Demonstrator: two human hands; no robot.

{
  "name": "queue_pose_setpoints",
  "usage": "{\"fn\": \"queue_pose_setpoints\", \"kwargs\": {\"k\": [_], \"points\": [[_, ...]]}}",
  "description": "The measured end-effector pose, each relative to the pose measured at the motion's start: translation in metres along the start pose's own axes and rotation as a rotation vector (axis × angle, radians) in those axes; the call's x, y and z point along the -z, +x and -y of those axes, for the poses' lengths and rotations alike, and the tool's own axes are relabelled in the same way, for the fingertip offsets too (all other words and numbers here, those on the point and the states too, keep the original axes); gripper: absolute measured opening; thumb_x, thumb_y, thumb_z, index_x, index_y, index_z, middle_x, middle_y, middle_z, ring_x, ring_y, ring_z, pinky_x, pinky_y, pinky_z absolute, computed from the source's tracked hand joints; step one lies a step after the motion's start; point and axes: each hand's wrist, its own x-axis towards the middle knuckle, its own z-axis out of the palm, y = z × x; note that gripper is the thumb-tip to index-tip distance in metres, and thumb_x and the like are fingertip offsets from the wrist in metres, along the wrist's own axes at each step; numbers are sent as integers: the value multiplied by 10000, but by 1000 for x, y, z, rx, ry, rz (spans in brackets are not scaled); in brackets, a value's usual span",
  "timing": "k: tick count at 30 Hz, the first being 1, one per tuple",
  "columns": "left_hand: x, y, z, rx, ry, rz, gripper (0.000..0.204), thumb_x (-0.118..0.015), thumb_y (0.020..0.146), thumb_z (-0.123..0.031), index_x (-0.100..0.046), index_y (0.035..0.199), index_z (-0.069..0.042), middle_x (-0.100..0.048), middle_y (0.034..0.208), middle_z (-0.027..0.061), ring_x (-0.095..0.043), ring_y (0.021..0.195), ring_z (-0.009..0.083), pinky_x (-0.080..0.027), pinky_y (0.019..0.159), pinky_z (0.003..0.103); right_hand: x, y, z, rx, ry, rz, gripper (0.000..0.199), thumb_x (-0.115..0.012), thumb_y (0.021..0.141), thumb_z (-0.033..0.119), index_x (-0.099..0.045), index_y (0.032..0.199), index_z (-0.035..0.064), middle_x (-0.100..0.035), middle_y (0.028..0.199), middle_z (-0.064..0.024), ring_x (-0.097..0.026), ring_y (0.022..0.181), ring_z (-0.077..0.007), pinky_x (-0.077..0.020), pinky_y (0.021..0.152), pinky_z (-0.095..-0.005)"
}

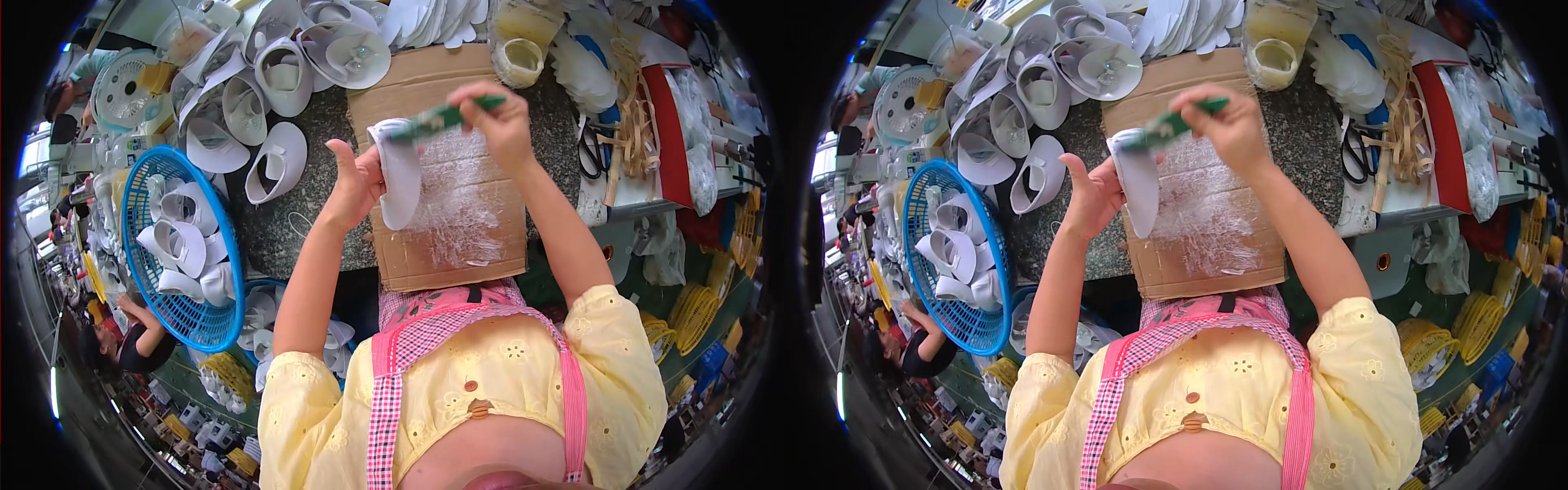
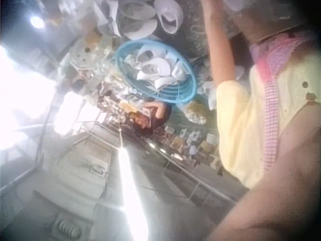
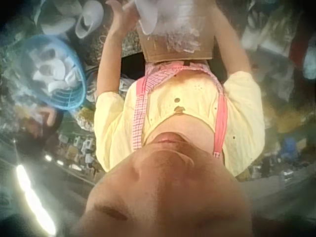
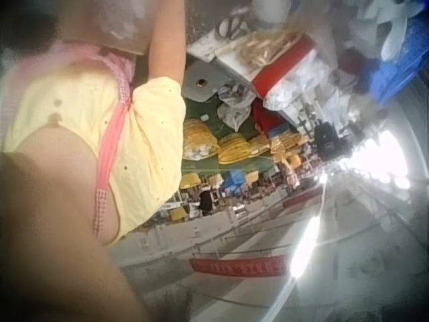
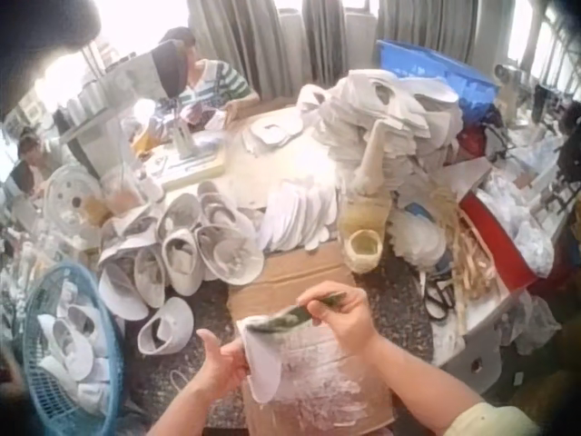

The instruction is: The person applies glue to shoe parts by dipping an applicator into a glue container and brushing adhesive onto each shoe part over a piece of cardboard.

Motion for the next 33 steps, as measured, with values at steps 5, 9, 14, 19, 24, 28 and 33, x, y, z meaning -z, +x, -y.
{"fn": "queue_pose_setpoints", "kwargs": {"k": [5,9,14,19,24,28,33], "points": [[21,-12,13,62,-17,88,1185,-10,495,-869,-362,1257,-33,-506,1124,83,-463,1049,182,-330,911,326,-10,3,2,185,-176,334,103,-580,739,-35,-616,829,-1,-579,749,-37,-501,660,-92,-369,552,-202],[8,-21,19,-17,-75,-96,1208,-38,480,-884,-406,1214,1,-504,1128,95,-474,1017,172,-343,884,316,-12,13,14,74,-53,327,99,-582,749,-25,-617,828,23,-608,790,-27,-555,695,-104,-445,611,-213],[23,-23,22,-153,213,-101,1196,-70,502,-880,-413,1199,30,-497,1115,74,-453,1011,150,-328,883,300,-23,21,10,6,-79,106,89,-571,813,92,-614,843,20,-587,774,-10,-489,576,-34,-381,465,-154],[21,-30,29,-351,440,-198,1022,-68,672,-795,-493,1068,47,-503,917,102,-451,839,203,-348,768,292,-17,18,31,-31,-175,-100,120,-564,822,130,-603,846,19,-589,716,-13,-498,502,-44,-376,404,-155],[12,-29,21,-505,631,-219,953,-101,729,-742,-452,1121,53,-469,1080,208,-441,1030,323,-313,882,357,-31,9,13,-17,-81,-201,123,-575,814,122,-607,819,3,-584,653,-39,-500,454,-60,-383,371,-166],[16,-32,22,-535,713,-273,963,-105,721,-750,-443,1131,54,-438,1162,224,-399,1113,341,-294,916,379,-16,18,27,23,13,-240,128,-570,814,125,-607,824,3,-576,637,-31,-515,463,-67,-384,356,-175],[10,-37,22,-534,630,-205,960,-83,727,-741,-447,1140,46,-412,1209,212,-385,1139,302,-297,924,369,-29,16,16,-14,-27,-170,135,-569,813,123,-594,805,-10,-578,632,-41,-518,470,-69,-384,359,-175]]}}
